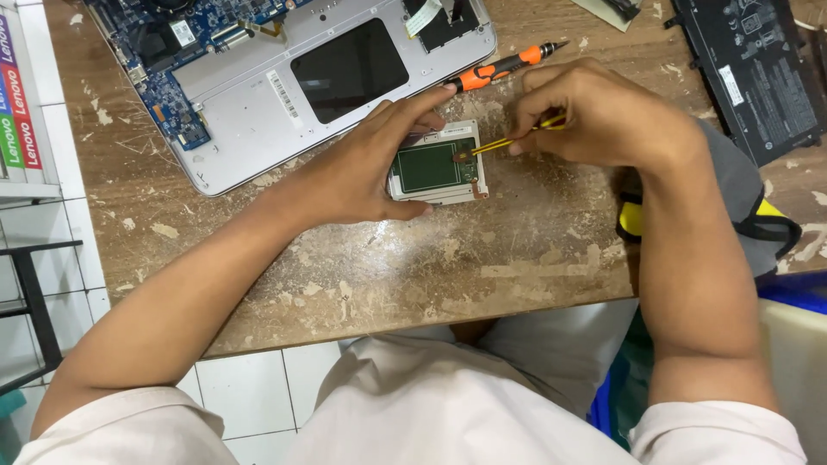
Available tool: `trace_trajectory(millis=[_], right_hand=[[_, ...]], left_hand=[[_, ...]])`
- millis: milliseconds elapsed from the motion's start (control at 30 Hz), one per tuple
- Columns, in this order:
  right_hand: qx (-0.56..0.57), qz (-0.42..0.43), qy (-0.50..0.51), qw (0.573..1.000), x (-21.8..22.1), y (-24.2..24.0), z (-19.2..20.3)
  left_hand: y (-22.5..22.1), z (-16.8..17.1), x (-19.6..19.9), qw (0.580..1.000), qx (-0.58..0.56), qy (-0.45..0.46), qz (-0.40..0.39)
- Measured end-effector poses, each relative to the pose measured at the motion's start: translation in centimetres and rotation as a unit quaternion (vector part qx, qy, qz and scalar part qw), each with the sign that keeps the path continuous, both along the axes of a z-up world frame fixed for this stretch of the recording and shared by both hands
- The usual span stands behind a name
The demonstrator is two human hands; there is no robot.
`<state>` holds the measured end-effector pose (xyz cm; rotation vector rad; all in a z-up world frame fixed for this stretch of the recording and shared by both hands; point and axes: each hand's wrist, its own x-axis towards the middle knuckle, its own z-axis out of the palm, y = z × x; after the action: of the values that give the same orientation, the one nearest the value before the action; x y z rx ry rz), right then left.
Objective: Using a precision screwdriver to clean or pry the edges of a small electronic display component on a repair bench.
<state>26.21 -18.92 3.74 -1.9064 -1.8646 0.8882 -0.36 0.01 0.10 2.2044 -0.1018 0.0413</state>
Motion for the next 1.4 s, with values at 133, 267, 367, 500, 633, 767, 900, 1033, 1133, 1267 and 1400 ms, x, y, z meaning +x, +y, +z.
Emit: trace_trajectory(millis=[133,267,367,500,633,767,900,1033,1133,1267,1400], right_hand=[[0.008,-0.002,0.019,1.0,-1.0,0.6,-0.1],[0.003,0.023,-0.004,1.0,1.2,-0.3,-0.9],[0.009,0.019,-0.011,1.0,1.1,-0.2,-1.1],[-0.024,0.01,0.024,0.999,1.2,-0.4,-0.5],[0.035,0.047,0.014,0.998,0.8,-0.1,-0.6],[0.003,0.028,0.0,1.0,0.6,-0.1,-0.3],[-0.041,0.047,0.012,0.998,0.9,-0.2,-0.2],[0.054,0.071,-0.055,0.995,1.2,-0.3,-0.5],[0.071,0.066,-0.049,0.994,1.4,-0.3,-0.6],[0.043,0.037,-0.065,0.996,1.5,-0.1,-1.0],[-0.028,0.039,-0.006,0.999,1.6,-0.2,-1.6]], left_hand=[[-0.1,0.3,0.1,1.0,-0.009,0.016,0.003],[0.0,0.1,0.1,1.0,-0.002,0.002,-0.002],[-0.1,0.2,0.0,1.0,0.002,0.009,-0.001],[-0.1,0.3,0.2,1.0,0.004,0.007,-0.003],[-0.1,0.3,0.2,1.0,0.002,0.012,0.0],[-0.1,0.0,0.2,1.0,0.011,-0.001,-0.011],[-0.1,-0.4,0.0,1.0,0.018,-0.001,-0.005],[-0.1,0.0,0.1,1.0,0.023,-0.004,-0.002],[0.0,-0.2,0.0,0.999,0.032,-0.026,-0.007],[-0.1,0.1,0.2,1.0,0.025,0.007,0.001],[0.0,0.0,0.1,1.0,0.021,-0.002,-0.003]])
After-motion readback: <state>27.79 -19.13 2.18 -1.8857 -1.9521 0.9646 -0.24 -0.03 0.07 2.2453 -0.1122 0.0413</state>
